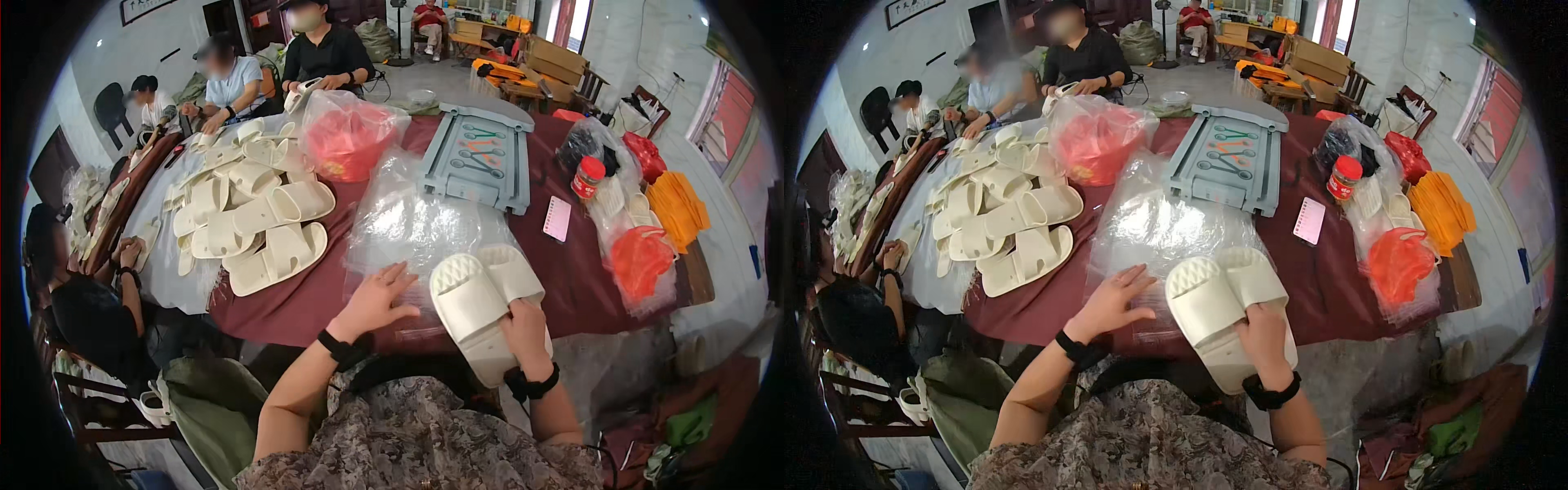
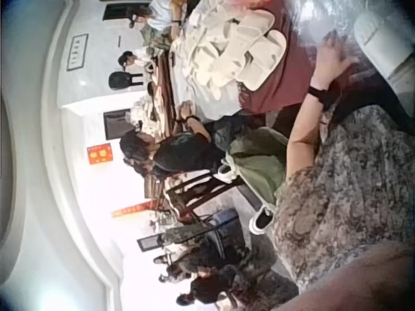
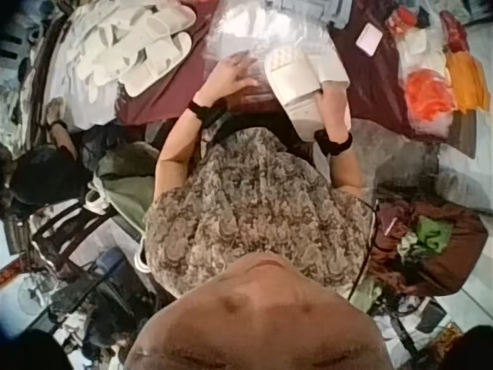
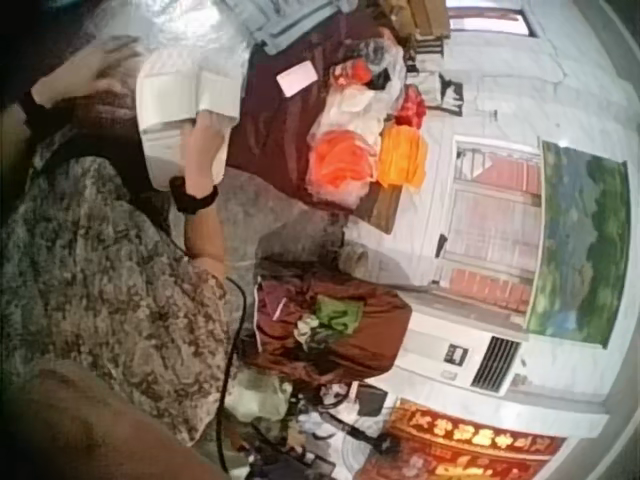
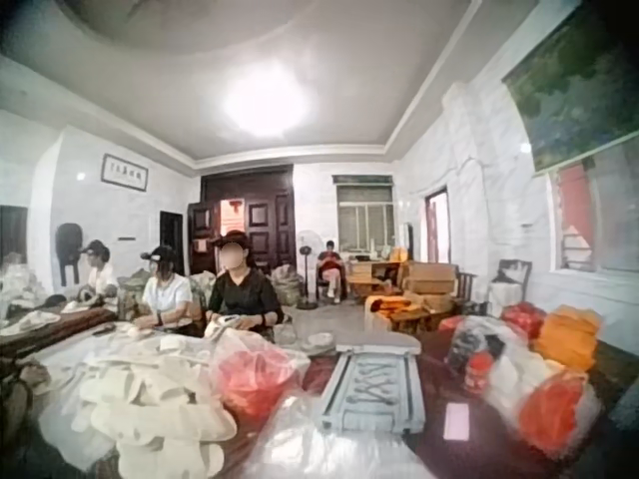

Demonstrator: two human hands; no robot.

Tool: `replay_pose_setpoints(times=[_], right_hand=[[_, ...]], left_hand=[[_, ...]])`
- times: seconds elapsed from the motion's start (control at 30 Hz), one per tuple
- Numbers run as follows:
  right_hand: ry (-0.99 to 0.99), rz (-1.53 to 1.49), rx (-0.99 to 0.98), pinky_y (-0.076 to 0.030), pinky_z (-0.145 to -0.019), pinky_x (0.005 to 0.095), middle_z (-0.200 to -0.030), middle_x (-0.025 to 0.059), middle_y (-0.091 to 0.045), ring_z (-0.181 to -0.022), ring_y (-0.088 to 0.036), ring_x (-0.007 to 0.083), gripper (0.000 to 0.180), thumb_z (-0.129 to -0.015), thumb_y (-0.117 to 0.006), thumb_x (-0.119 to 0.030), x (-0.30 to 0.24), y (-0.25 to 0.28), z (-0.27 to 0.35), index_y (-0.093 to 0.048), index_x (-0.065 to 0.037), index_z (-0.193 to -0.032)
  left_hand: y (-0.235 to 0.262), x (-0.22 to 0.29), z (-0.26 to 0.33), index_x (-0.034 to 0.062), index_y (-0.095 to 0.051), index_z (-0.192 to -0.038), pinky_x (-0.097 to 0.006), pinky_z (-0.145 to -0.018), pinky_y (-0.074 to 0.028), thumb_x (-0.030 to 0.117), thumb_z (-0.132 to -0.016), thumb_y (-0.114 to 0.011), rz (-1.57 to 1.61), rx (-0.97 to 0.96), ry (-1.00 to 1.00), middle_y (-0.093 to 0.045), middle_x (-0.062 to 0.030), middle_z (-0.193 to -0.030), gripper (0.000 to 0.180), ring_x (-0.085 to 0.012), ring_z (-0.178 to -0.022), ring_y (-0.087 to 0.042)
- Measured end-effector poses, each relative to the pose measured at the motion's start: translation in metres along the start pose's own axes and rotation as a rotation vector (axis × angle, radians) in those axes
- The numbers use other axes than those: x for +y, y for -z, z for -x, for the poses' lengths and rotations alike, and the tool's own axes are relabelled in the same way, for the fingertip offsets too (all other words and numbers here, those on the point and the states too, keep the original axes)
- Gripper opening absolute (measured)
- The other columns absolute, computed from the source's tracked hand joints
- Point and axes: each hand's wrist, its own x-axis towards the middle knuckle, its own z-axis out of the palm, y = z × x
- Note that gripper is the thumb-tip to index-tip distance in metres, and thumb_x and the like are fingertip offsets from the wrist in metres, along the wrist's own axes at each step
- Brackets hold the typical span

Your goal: Package shoes into plastic bags and sort them into larger sacks.

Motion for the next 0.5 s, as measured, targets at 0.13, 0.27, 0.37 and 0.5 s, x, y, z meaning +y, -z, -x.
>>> replay_pose_setpoints(times=[0.13, 0.27, 0.37, 0.5], right_hand=[[0.050, 0.076, -0.015, -0.046, -0.061, 0.0441, -0.077, 0.0165, -0.059, -0.071, -0.059, 0.0360, 0.015, -0.071, -0.065, -0.013, 0.013, -0.003, 0.007, -0.059, 0.000, -0.073], [0.087, 0.051, -0.072, -0.047, -0.062, 0.0430, -0.077, 0.0177, -0.061, -0.072, -0.060, 0.0363, 0.014, -0.070, -0.062, -0.008, 0.005, 0.004, 0.008, -0.064, 0.000, -0.081], [0.153, -0.044, -0.139, -0.048, -0.063, 0.0409, -0.080, 0.0156, -0.063, -0.074, -0.062, 0.0337, 0.023, -0.069, -0.065, -0.008, 0.000, 0.004, 0.013, -0.067, -0.004, -0.091], [0.295, -0.152, -0.205, -0.048, -0.060, 0.0412, -0.077, 0.0128, -0.060, -0.070, -0.060, 0.0331, 0.016, -0.069, -0.067, -0.013, -0.014, 0.006, 0.017, -0.063, -0.004, -0.081]], left_hand=[[0.009, -0.013, 0.003, 0.0071, -0.055, -0.124, -0.046, -0.099, -0.040, 0.022, -0.079, -0.068, 0.196, -0.032, 0.132, -0.047, -0.0188, -0.136, 0.049, -0.0387, -0.119, -0.046], [0.003, -0.020, -0.002, 0.0109, -0.061, -0.118, -0.042, -0.097, -0.042, 0.013, -0.072, -0.072, -0.092, 0.007, 0.008, -0.053, -0.0129, -0.130, 0.047, -0.0352, -0.114, -0.050], [-0.001, -0.028, -0.006, 0.0121, -0.065, -0.110, -0.041, -0.094, -0.044, 0.012, -0.070, -0.072, 0.080, -0.001, 0.085, -0.056, -0.0117, -0.126, 0.041, -0.0341, -0.111, -0.051], [0.001, -0.034, -0.011, 0.0109, -0.068, -0.103, -0.041, -0.093, -0.043, 0.012, -0.071, -0.073, 0.150, 0.016, 0.133, -0.061, -0.0116, -0.119, 0.032, -0.0336, -0.108, -0.054]])
